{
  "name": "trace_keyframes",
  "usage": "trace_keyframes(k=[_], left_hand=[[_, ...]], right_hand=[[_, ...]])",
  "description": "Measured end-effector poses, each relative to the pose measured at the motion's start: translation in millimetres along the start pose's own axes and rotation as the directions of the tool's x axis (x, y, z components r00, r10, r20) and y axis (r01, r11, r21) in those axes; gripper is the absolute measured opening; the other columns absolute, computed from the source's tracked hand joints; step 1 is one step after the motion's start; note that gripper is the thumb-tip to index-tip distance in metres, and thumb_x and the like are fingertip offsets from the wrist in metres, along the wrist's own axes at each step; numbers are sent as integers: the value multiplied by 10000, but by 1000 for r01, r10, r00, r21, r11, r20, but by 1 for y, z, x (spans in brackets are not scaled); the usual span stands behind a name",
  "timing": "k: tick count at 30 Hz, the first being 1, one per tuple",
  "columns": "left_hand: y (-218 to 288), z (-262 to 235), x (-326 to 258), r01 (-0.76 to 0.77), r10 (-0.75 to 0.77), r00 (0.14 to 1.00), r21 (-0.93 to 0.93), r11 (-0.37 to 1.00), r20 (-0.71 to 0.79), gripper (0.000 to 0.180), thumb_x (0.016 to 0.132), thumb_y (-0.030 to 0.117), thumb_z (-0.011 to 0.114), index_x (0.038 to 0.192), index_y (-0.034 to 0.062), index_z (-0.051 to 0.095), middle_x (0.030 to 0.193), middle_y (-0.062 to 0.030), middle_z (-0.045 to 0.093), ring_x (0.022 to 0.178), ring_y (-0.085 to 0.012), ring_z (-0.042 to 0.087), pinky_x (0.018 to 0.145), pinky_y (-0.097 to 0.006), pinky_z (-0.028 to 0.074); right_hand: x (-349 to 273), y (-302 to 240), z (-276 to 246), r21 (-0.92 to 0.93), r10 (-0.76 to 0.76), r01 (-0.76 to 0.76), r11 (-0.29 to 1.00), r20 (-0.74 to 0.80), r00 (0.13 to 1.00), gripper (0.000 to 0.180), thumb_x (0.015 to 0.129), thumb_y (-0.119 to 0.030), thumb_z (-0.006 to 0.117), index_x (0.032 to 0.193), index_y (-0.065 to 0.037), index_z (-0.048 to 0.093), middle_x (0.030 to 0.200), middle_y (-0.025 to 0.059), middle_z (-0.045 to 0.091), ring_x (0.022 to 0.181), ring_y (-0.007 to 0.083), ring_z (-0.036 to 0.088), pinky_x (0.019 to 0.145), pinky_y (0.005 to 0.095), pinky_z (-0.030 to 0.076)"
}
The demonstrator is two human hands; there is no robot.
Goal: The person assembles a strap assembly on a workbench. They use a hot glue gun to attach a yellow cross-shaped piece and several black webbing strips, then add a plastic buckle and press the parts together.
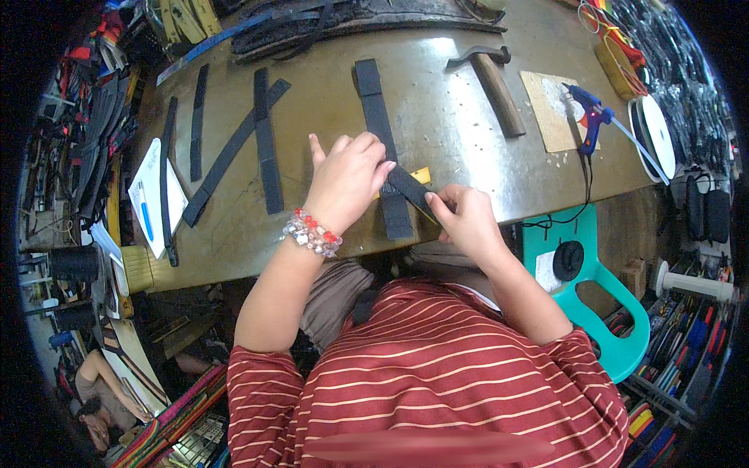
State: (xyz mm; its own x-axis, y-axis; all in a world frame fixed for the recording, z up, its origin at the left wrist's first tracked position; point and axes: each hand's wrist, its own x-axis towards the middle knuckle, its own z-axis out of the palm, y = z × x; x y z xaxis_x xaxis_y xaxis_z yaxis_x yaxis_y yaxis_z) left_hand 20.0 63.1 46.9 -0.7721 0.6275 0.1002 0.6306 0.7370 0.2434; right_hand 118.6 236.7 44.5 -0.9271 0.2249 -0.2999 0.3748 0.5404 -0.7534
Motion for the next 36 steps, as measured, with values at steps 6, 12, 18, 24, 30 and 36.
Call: trace_keyframes(k=[6,12,18,24,30,36], left_hand=[[8,-1,5,47,-46,999,28,999,-4,252,878,356,615,883,105,636,936,-14,593,975,-235,575,1001,-704,275],[9,0,7,52,-51,998,47,998,-21,268,863,368,631,864,100,632,920,-18,592,960,-238,581,1001,-704,275],[9,1,8,49,-48,998,49,998,-34,257,849,359,646,860,104,628,917,-18,588,952,-237,582,997,-704,284],[11,1,11,70,-70,998,106,992,0,254,830,360,655,868,111,624,925,-12,581,943,-237,588,975,-721,299],[15,-2,12,74,-76,997,138,988,13,256,825,359,657,906,117,629,950,-12,585,969,-240,593,964,-738,301],[14,4,11,101,-104,994,134,986,20,262,819,354,657,950,129,637,1012,-17,592,1001,-238,592,969,-743,294]], right_hand=[[1,-1,2,-44,10,-11,999,-19,1000,304,891,-241,614,763,29,668,543,188,600,530,300,652,578,403,519],[3,6,9,-97,-69,60,993,-97,993,290,866,-233,624,742,26,668,647,251,610,671,405,645,649,457,510],[5,10,12,-76,-80,72,995,-117,990,289,854,-231,634,733,30,662,670,269,604,690,422,635,659,475,504],[-2,-2,10,-236,-147,119,964,-105,984,237,851,-192,626,809,42,628,764,244,621,717,429,630,661,489,498],[3,-7,17,-505,-621,493,708,-114,776,227,791,-35,539,994,50,590,976,186,579,909,343,566,815,399,485],[17,-8,27,-433,-627,582,688,48,777,332,777,7,493,1090,50,598,1016,174,580,955,335,548,855,400,472]])
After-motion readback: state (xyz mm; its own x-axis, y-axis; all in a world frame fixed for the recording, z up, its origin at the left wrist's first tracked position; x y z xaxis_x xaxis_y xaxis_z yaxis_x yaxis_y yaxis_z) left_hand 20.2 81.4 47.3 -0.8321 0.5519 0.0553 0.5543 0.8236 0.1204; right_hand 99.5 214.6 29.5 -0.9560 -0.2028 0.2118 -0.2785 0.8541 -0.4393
